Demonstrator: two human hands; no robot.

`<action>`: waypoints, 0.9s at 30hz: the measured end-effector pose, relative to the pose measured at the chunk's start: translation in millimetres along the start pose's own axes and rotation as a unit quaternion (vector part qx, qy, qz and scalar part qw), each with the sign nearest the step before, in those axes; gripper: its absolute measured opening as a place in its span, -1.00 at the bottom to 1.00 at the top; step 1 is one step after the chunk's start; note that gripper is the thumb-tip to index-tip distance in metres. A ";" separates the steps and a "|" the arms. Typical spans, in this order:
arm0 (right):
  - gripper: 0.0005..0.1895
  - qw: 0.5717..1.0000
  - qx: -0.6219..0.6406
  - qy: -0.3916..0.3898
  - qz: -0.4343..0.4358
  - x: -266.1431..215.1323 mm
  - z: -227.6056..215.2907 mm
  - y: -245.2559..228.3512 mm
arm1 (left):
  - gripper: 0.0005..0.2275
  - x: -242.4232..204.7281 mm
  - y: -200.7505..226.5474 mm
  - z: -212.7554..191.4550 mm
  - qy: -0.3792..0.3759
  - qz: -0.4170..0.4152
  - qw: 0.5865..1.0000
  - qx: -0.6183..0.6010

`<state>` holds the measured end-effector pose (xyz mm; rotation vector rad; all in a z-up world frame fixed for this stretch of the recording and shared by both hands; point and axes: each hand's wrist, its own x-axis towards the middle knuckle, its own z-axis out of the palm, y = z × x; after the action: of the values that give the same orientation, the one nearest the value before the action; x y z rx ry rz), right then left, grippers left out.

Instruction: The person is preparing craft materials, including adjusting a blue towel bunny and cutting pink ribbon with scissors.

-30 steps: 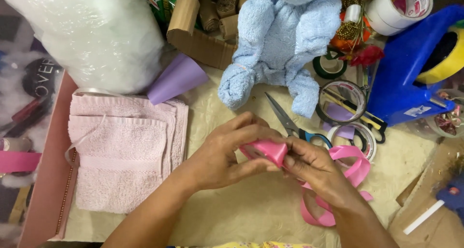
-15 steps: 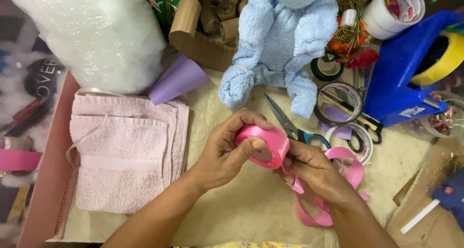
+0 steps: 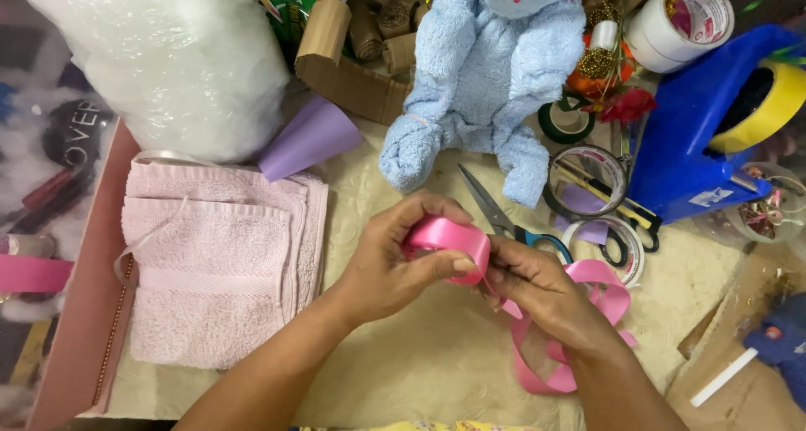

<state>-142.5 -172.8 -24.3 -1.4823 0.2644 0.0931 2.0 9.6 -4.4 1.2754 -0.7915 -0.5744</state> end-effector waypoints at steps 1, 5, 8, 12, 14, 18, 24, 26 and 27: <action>-0.70 1.000 0.000 0.001 -0.001 3.2 -1.5 2.7 | -0.69 0.7 -5.8 -0.5 -0.001 0.001 1.000 0.000; -0.70 0.995 0.029 -0.043 -0.085 9.3 -4.4 13.5 | -0.69 3.0 -12.4 -0.5 0.035 -0.002 0.995 -0.089; -0.73 0.996 0.011 -0.038 -0.081 10.8 -4.2 20.8 | -0.69 1.5 -5.9 1.7 0.017 -0.007 0.998 -0.052; -0.81 0.995 0.028 -0.036 -0.089 11.8 4.9 13.3 | -0.77 5.4 3.4 -1.3 -0.002 0.103 0.987 0.126; -0.83 0.995 0.030 -0.025 -0.088 12.6 2.5 23.3 | -0.77 3.2 9.8 -0.3 -0.009 0.120 0.977 0.174; -0.82 0.994 0.039 -0.012 -0.105 13.4 1.8 18.5 | -0.72 -1.5 6.6 2.8 -0.013 0.134 0.964 0.229; -0.68 0.993 0.002 -0.028 -0.114 13.5 -6.0 15.5 | -0.71 -0.1 -8.9 1.1 0.051 0.118 0.980 0.151; -0.66 0.994 0.021 -0.023 -0.109 12.9 -6.6 16.0 | -0.71 2.1 -12.2 -0.1 0.068 0.111 0.982 0.138; -0.64 0.994 0.040 -0.018 -0.104 12.3 -6.4 16.3 | -0.71 2.5 -13.6 -0.8 0.085 0.102 0.983 0.125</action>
<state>-135.0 -178.9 -43.4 -1.4182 0.0828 -0.0575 4.8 5.2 -17.2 1.4299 -0.8573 -0.2023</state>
